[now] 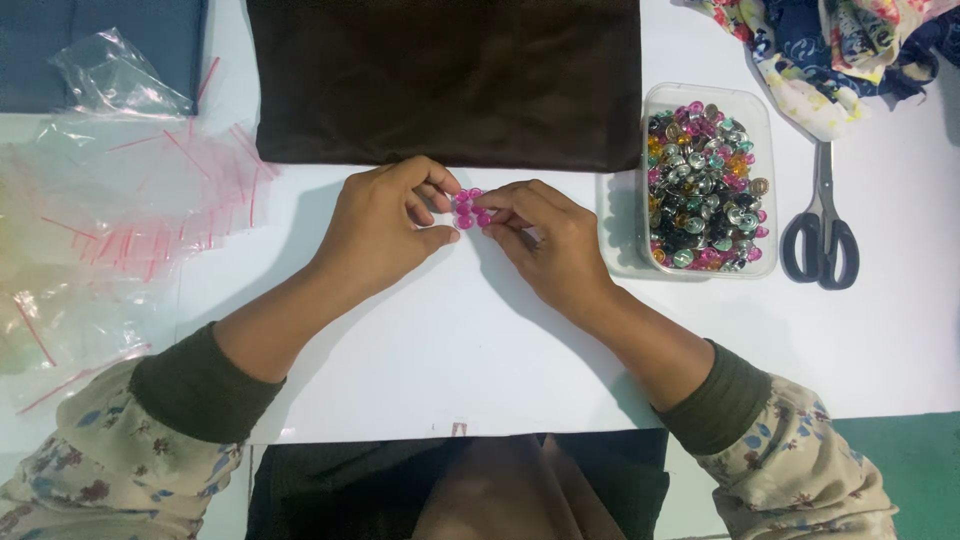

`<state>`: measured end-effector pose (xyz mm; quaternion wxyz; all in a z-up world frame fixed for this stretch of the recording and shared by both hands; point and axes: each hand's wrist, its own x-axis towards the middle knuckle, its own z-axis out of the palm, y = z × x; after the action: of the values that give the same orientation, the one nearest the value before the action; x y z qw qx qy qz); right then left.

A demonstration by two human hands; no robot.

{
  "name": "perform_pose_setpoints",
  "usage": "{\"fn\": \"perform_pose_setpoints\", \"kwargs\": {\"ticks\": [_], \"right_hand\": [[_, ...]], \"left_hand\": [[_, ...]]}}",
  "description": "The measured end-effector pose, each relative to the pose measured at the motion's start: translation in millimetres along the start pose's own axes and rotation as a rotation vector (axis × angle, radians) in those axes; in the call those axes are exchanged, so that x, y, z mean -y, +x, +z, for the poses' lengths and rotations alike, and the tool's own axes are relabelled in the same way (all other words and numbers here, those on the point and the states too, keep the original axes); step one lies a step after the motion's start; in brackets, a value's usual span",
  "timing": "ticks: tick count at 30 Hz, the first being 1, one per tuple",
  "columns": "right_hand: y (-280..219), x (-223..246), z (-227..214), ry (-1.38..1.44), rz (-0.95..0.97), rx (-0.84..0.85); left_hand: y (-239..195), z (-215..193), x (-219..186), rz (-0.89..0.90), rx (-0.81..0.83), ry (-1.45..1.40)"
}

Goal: Sorting pink buttons from a container and placing them into small plastic bags

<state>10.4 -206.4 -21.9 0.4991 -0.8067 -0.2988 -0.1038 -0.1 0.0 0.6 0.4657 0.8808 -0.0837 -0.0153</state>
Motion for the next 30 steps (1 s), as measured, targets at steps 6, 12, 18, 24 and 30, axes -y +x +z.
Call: {"fn": "perform_pose_setpoints", "kwargs": {"ticks": [6, 12, 18, 24, 30], "right_hand": [[4, 2, -12, -0.025, -0.069, -0.070], [13, 7, -58, -0.136, -0.247, -0.207], [10, -8, -141, -0.561, -0.363, -0.257], [-20, -72, -207, -0.697, -0.004, -0.223], [-18, -62, -205, -0.705, 0.086, -0.064]], "left_hand": [[0, -2, -1, 0.167, -0.134, -0.053], [14, 17, -9, 0.405, -0.260, -0.050], [27, 46, -54, 0.614, -0.095, -0.017], [84, 101, -88, 0.702, -0.075, 0.011], [140, 164, -102, 0.477, 0.064, 0.254]]}}
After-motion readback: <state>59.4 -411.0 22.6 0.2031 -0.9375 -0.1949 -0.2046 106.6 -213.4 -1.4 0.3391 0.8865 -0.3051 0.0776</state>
